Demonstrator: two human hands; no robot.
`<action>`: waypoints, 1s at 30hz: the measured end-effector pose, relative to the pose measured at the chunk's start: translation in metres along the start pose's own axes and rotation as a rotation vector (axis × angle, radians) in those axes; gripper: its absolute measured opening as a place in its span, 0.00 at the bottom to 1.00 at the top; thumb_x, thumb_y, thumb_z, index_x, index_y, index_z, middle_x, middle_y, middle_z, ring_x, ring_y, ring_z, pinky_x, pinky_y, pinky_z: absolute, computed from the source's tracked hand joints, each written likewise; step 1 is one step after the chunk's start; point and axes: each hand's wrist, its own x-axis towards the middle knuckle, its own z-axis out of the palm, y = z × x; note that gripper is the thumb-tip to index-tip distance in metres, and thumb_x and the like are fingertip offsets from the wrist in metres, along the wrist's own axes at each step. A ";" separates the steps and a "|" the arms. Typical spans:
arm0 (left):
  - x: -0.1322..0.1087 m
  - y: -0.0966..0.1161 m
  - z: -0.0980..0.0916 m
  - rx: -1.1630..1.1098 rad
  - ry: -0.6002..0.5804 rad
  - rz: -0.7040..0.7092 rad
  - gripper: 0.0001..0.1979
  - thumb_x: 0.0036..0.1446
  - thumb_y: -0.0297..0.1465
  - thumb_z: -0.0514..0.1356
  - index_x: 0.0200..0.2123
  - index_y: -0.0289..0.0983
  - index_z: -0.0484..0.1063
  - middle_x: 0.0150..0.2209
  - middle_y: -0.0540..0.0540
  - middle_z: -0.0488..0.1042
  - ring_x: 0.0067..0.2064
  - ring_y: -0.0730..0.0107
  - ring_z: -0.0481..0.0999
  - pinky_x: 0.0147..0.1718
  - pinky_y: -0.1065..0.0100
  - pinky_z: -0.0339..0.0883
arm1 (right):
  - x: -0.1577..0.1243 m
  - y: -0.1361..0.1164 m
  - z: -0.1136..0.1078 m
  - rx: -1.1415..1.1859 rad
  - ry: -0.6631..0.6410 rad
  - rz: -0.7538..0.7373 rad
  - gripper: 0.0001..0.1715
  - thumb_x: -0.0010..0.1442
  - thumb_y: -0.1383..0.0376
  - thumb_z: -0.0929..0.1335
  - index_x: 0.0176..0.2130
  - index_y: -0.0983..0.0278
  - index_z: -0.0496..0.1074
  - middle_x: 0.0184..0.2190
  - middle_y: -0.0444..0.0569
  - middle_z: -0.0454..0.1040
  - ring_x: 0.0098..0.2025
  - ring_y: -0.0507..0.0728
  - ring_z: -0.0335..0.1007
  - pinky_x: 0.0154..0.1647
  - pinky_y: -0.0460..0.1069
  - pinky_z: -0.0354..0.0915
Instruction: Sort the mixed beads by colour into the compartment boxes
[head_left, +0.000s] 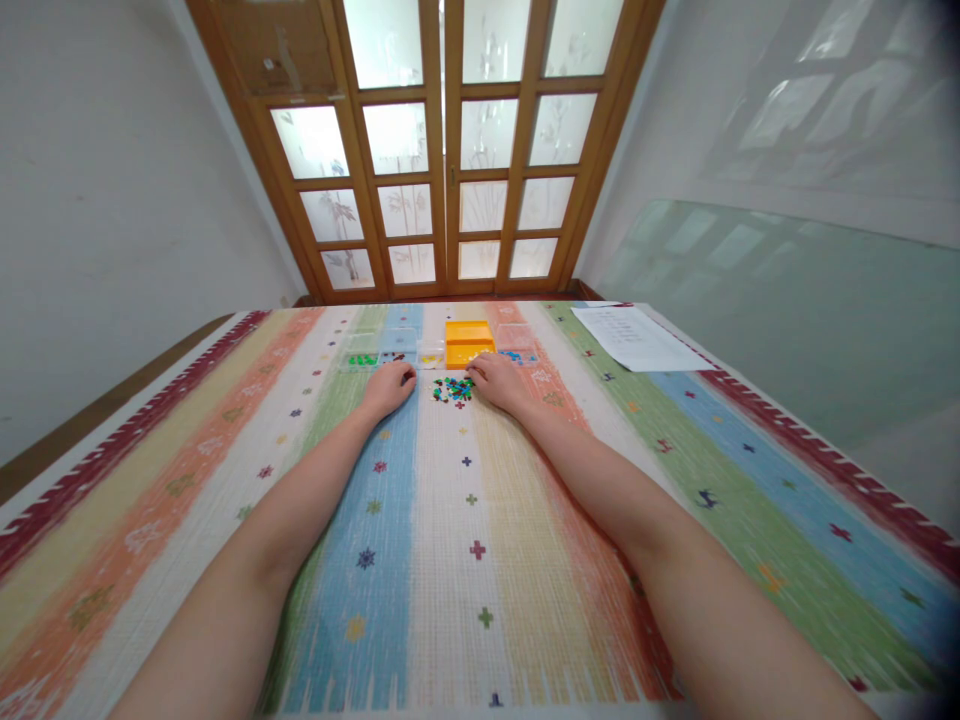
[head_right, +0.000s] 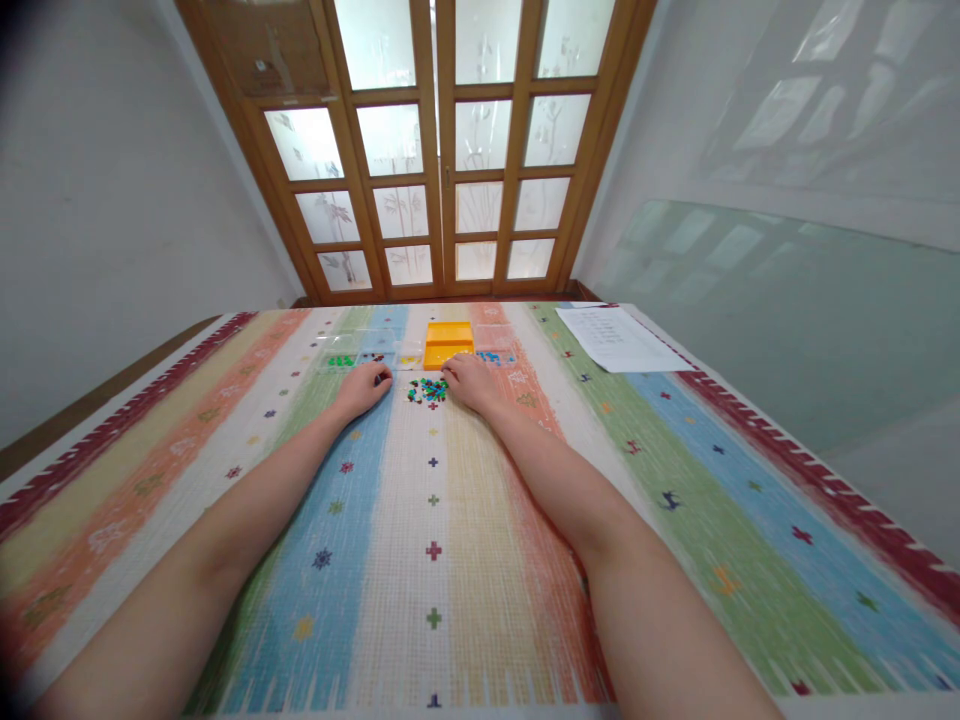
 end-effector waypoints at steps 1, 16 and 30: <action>0.000 0.001 0.000 -0.006 0.000 -0.010 0.09 0.64 0.35 0.59 0.39 0.39 0.78 0.40 0.42 0.81 0.42 0.58 0.77 0.44 0.61 0.70 | 0.000 0.000 0.000 0.002 -0.003 0.001 0.15 0.73 0.63 0.65 0.44 0.63 0.81 0.45 0.54 0.81 0.49 0.59 0.73 0.52 0.51 0.62; -0.002 0.004 -0.003 -0.031 0.025 -0.034 0.09 0.66 0.34 0.58 0.42 0.41 0.78 0.40 0.44 0.82 0.40 0.59 0.78 0.41 0.62 0.68 | 0.000 0.001 0.002 0.005 -0.008 -0.026 0.15 0.73 0.63 0.64 0.44 0.63 0.81 0.45 0.53 0.81 0.50 0.59 0.73 0.52 0.51 0.62; 0.000 0.001 0.001 -0.032 0.040 0.006 0.11 0.67 0.31 0.56 0.46 0.40 0.78 0.44 0.42 0.80 0.44 0.58 0.77 0.45 0.61 0.69 | 0.001 -0.001 0.002 0.008 -0.029 -0.025 0.15 0.73 0.64 0.64 0.44 0.62 0.82 0.45 0.53 0.82 0.49 0.59 0.74 0.51 0.50 0.62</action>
